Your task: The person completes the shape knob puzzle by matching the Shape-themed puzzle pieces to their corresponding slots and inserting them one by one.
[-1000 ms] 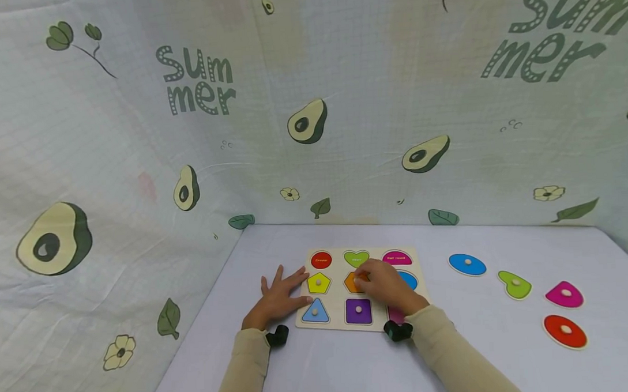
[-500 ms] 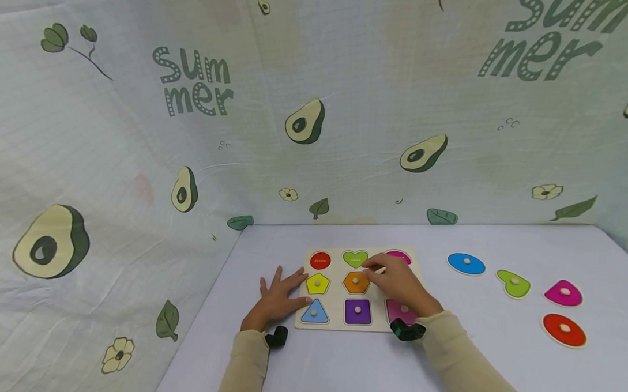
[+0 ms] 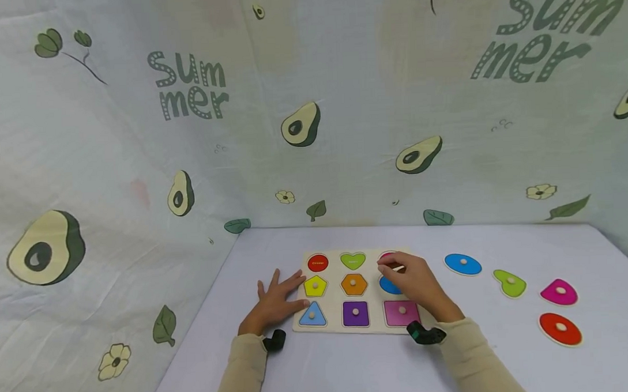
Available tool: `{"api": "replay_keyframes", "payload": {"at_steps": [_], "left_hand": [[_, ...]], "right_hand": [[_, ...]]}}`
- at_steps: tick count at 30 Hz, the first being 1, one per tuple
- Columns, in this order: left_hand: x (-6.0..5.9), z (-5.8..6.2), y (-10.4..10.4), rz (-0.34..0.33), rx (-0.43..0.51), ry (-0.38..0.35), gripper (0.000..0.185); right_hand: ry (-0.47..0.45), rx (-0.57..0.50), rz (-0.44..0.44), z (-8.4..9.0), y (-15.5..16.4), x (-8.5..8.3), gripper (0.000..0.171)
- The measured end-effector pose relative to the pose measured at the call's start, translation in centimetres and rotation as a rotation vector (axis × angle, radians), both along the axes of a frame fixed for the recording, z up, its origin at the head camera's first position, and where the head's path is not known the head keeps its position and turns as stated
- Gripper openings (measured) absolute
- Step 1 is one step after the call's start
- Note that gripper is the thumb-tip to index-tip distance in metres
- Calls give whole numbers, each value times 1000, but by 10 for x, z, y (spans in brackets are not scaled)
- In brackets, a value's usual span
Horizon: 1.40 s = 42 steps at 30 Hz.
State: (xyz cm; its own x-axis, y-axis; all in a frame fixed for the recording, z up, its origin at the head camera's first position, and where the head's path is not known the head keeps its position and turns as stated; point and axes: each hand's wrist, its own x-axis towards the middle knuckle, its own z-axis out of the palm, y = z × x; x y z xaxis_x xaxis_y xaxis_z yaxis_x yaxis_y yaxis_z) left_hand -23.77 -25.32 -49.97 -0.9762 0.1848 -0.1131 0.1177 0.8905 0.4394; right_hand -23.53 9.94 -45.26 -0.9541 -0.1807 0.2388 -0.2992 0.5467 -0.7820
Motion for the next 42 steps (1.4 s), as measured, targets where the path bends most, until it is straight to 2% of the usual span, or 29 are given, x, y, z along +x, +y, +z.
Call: {"api": "replay_keyframes", "payload": {"at_steps": [6, 15, 27, 42], "left_hand": [[2, -3, 1, 5, 2, 5, 76], [0, -2, 2, 13, 4, 12, 77], [2, -1, 3, 12, 0, 13, 75], [2, 0, 0, 17, -9, 9, 76]], "right_hand": [[-2, 20, -15, -3, 15, 1, 25], [14, 68, -59, -3, 40, 2, 30], [4, 131, -98, -4, 68, 3, 28], [-9, 156, -163, -12, 99, -2, 40]]}}
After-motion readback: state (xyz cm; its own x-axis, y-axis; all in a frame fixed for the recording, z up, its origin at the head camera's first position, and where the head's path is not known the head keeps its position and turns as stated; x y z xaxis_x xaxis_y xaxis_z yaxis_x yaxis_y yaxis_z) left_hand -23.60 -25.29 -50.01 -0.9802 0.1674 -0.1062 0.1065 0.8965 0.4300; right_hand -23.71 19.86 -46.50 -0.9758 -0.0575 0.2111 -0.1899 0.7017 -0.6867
